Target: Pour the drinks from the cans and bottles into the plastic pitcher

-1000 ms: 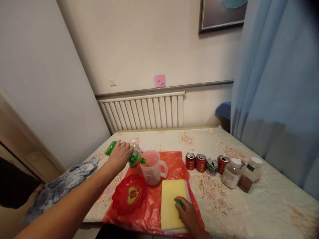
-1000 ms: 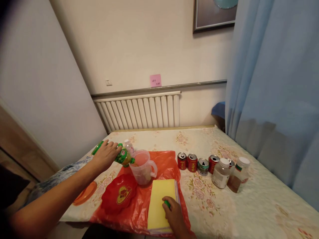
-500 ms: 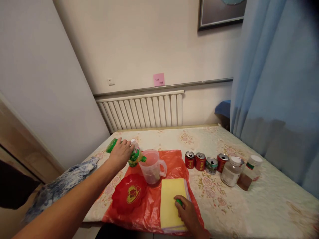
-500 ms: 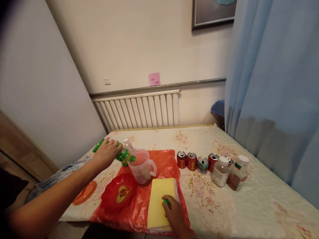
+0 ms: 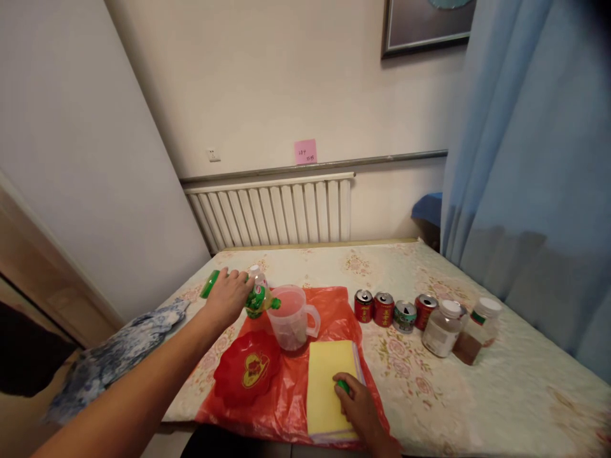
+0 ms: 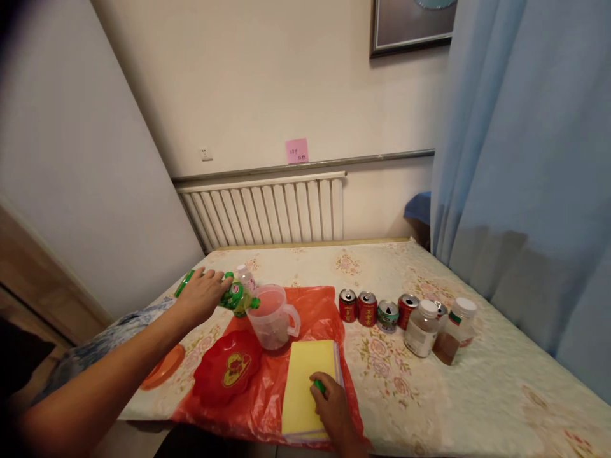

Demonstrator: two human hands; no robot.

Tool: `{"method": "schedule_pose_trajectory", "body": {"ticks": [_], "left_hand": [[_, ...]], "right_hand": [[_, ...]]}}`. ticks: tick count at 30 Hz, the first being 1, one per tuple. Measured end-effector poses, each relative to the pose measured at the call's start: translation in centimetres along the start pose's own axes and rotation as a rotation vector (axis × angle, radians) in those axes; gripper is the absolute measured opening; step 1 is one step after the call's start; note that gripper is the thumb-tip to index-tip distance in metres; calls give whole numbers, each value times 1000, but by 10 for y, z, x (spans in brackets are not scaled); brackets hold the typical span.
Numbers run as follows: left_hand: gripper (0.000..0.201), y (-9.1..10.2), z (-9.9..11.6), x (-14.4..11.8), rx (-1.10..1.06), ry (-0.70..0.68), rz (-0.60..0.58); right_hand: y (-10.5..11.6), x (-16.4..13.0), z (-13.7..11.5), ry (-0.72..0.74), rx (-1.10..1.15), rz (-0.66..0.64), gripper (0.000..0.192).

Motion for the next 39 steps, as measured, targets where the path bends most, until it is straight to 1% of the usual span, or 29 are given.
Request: {"method": "schedule_pose_trajectory", "body": {"ticks": [6,9,11,13,15,17,19,20,22,24,27,30,33,36,39], "left_hand": [[44,-27,-9,-17,-113,98,-86],[43,-44,-12,-31,-186,129,-134],[44,-58,-11,-42,-334,157,-168],[50,-72,-5,-54,-583,193,-183],[57,-85,6,-69,-854,248,-164],[63,-95,22,-83,-1105,314,-123],[67,-102,44,-97,-1331,340,-92],[71,-104,58,-102,-1418,329,-111],[76,-109,83,-112,-1524,324,-155],[77,-113,104,-118,-1580,313,-208],[80,-117,127,-123,-1626,265,-255],[82,-117,138,-126,-1646,233,-282],[81,-114,142,-128,-1671,217,-318],[83,-112,143,-132,-1684,237,-354],[83,-113,145,-134,-1693,234,-330]], "right_hand": [[1,-2,-3,12,13,24,37],[2,1,1,-8,45,15,38],[1,4,4,-18,101,-22,40],[-2,7,4,-25,175,-80,43],[-5,9,-2,-25,229,-133,48],[-7,11,-19,-3,260,-168,51],[-8,12,-46,57,282,-198,51],[-9,12,-62,97,287,-215,49],[-9,13,-95,170,285,-251,45],[-9,15,-124,226,276,-278,41],[-10,18,-154,284,204,-331,39],[-13,17,-167,325,77,-405,37],[-15,12,-176,362,-32,-475,35],[-14,4,-185,388,-161,-511,34],[-13,-3,-192,416,-232,-519,33]]}}
Point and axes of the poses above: each hand's wrist, its own x-axis towards the middle knuckle, its own y-axis out of the back of the hand, z = x × y, the point moved 6 cm from there along x, towards the middle knuckle, and after that the axes turned 4 degrees about -z, right-handed, at the moved point
